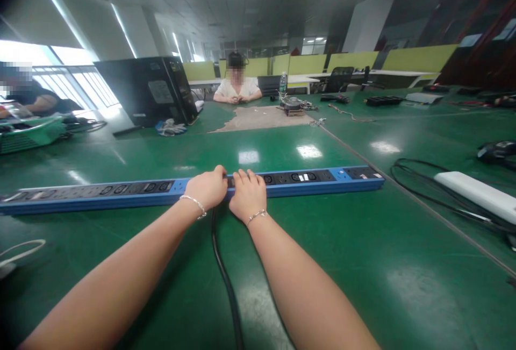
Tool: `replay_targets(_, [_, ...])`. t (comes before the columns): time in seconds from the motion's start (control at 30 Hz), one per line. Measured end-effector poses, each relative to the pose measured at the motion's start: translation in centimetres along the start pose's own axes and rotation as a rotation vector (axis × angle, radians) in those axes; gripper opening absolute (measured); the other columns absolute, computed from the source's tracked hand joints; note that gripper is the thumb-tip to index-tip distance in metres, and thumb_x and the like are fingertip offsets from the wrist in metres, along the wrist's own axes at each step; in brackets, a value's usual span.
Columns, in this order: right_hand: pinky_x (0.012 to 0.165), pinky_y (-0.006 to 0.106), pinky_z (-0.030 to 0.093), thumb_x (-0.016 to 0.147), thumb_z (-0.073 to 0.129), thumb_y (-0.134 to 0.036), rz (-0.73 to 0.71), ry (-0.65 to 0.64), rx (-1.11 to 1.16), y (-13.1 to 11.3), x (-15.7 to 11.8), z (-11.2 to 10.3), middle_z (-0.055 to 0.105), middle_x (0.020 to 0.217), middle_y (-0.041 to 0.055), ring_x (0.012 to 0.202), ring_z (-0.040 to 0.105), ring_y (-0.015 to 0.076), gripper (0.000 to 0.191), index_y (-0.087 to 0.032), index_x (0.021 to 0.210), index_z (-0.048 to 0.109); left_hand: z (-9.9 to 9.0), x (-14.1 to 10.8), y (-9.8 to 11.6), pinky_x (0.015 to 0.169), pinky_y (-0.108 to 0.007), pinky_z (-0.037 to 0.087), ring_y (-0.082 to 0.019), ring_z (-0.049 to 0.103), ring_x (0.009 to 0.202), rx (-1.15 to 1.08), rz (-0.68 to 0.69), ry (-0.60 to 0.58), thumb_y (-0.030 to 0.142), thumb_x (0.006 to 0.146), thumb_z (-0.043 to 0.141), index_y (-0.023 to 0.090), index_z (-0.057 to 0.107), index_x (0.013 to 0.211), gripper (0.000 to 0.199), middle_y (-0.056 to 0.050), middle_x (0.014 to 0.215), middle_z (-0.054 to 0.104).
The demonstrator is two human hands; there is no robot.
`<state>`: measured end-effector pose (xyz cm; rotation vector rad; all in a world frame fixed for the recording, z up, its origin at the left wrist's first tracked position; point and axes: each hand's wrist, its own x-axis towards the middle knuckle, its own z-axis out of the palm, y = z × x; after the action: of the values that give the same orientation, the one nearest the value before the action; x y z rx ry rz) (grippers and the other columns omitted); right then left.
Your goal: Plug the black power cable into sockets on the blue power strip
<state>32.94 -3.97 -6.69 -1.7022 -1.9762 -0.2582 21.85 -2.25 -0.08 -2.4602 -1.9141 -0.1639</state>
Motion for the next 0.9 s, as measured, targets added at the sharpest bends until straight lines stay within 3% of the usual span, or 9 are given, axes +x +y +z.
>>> replay_targets(0.13, [0.099,0.038,0.023,0.077,0.043,-0.021,0.015,0.002,-0.005,0.0,0.0,0.0,0.05,0.134,0.0068,0.125,0.037,0.0241,0.051,-0.014,0.127,0.051,-1.4,-0.8,0.7,0.072,-0.038,0.049,-0.026,0.067,0.081,-0.065,-0.069,0.06,0.03,0.087,0.032,0.021,0.052,0.107,0.03,-0.011,0.085,0.069])
replay_targets(0.27, [0.099,0.037,0.023,0.077,0.044,-0.022,0.009,-0.009,-0.026,-0.1,0.0,-0.1,0.05,0.135,0.0062,0.124,0.037,0.0235,0.052,-0.015,0.127,0.05,-7.1,-1.3,1.2,0.078,-0.036,0.047,-0.023,0.065,0.088,-0.12,-0.062,0.311,0.037,0.089,0.032,0.022,0.047,0.118,0.035,-0.01,0.095,0.068])
replay_targets(0.33, [0.099,0.037,0.023,0.077,0.044,-0.023,0.003,-0.012,-0.034,0.0,0.0,-0.1,0.049,0.135,0.0057,0.125,0.037,0.0233,0.052,-0.015,0.128,0.05,-9.6,-0.9,0.3,0.084,-0.036,0.046,-0.023,0.062,0.096,-0.115,-0.009,0.32,0.038,0.088,0.037,0.021,0.048,0.118,0.036,-0.009,0.102,0.066])
replay_targets(0.4, [0.099,0.037,0.023,0.078,0.043,-0.022,0.002,-0.013,-0.039,0.0,0.0,-0.1,0.049,0.136,0.0053,0.124,0.037,0.0233,0.052,-0.015,0.128,0.05,-10.7,-0.1,-1.8,0.085,-0.037,0.045,-0.025,0.061,0.098,-0.088,-0.027,0.271,0.037,0.086,0.041,0.022,0.05,0.116,0.035,-0.008,0.102,0.066])
replay_targets(0.47, [0.099,0.037,0.023,0.078,0.042,-0.021,0.003,-0.011,-0.037,0.0,0.0,-0.1,0.049,0.135,0.0049,0.124,0.038,0.0232,0.052,-0.015,0.128,0.05,-10.1,0.4,-4.8,0.083,-0.036,0.045,-0.025,0.061,0.097,-0.067,-0.077,0.216,0.035,0.085,0.041,0.023,0.05,0.117,0.035,-0.008,0.103,0.066])
replay_targets(0.63, [0.099,0.037,0.023,0.077,0.043,-0.02,0.006,0.006,-0.021,0.0,0.0,0.1,0.051,0.134,0.0052,0.124,0.038,0.0232,0.052,-0.015,0.127,0.051,-5.6,-0.3,-11.4,0.075,-0.031,0.046,-0.023,0.062,0.091,-0.089,-0.218,0.053,0.033,0.084,0.043,0.021,0.051,0.114,0.033,-0.009,0.102,0.067])
replay_targets(0.77, [0.099,0.037,0.022,0.076,0.044,-0.019,0.008,0.009,-0.024,0.1,0.0,0.1,0.051,0.134,0.0052,0.124,0.038,0.0228,0.052,-0.015,0.127,0.052,-3.0,-1.5,-13.0,0.069,-0.029,0.045,-0.021,0.064,0.082,-0.162,-0.239,-0.041,0.038,0.083,0.043,0.021,0.053,0.109,0.032,-0.007,0.093,0.068])
replay_targets(0.9, [0.099,0.037,0.022,0.075,0.044,-0.019,0.004,0.003,-0.03,0.1,0.0,0.1,0.051,0.134,0.0052,0.124,0.039,0.0227,0.052,-0.015,0.127,0.052,-2.3,-1.4,-13.1,0.069,-0.029,0.045,-0.022,0.064,0.081,-0.15,-0.236,-0.048,0.04,0.082,0.043,0.021,0.053,0.107,0.033,-0.008,0.091,0.068])
